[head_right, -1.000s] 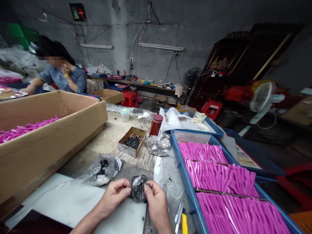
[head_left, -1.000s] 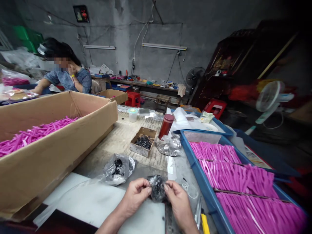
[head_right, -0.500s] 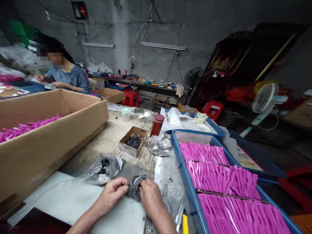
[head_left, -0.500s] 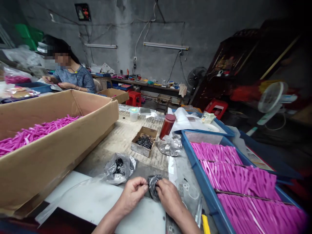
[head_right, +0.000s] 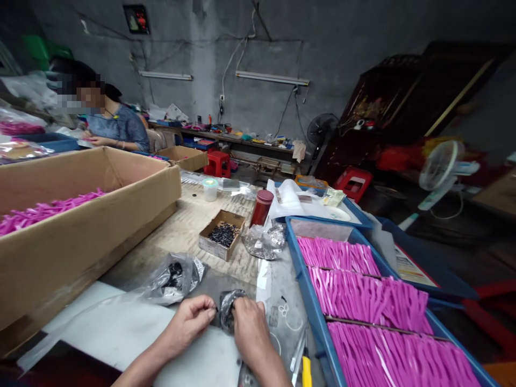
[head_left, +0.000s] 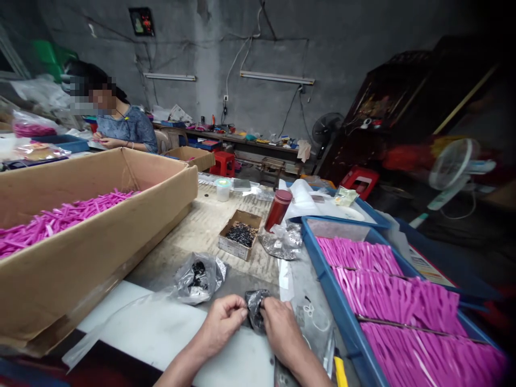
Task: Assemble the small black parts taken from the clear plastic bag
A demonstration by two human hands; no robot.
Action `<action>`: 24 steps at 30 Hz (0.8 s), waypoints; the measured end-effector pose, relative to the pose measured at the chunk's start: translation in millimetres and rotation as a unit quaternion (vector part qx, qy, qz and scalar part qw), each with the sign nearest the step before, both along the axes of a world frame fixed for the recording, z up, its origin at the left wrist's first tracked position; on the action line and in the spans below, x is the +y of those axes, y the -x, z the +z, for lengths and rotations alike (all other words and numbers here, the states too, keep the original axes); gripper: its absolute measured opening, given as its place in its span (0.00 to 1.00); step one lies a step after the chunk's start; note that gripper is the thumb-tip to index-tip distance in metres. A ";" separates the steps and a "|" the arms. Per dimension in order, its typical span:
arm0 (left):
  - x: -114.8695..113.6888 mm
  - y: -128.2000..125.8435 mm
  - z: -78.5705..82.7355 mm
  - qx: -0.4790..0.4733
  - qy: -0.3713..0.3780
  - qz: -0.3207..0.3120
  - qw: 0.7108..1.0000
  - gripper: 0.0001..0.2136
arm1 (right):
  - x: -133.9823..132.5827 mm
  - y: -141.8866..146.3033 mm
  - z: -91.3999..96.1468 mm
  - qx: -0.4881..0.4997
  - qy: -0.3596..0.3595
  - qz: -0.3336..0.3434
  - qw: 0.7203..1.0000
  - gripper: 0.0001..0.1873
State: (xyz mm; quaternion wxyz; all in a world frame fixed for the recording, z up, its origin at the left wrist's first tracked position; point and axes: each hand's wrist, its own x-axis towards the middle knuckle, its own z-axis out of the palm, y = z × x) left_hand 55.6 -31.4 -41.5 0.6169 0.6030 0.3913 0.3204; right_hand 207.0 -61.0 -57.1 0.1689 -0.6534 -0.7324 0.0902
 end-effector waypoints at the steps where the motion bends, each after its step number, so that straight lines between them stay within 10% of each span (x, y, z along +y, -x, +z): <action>1: -0.3 -0.5 0.0 -0.001 0.002 -0.002 1.000 0.08 | -1.5 -0.8 0.6 0.011 -0.002 0.001 1.000 0.12; 24: -9.0 -11.0 -8.8 -0.061 0.057 -0.030 0.996 0.08 | -20.9 -2.4 9.5 0.482 0.020 -0.033 0.875 0.11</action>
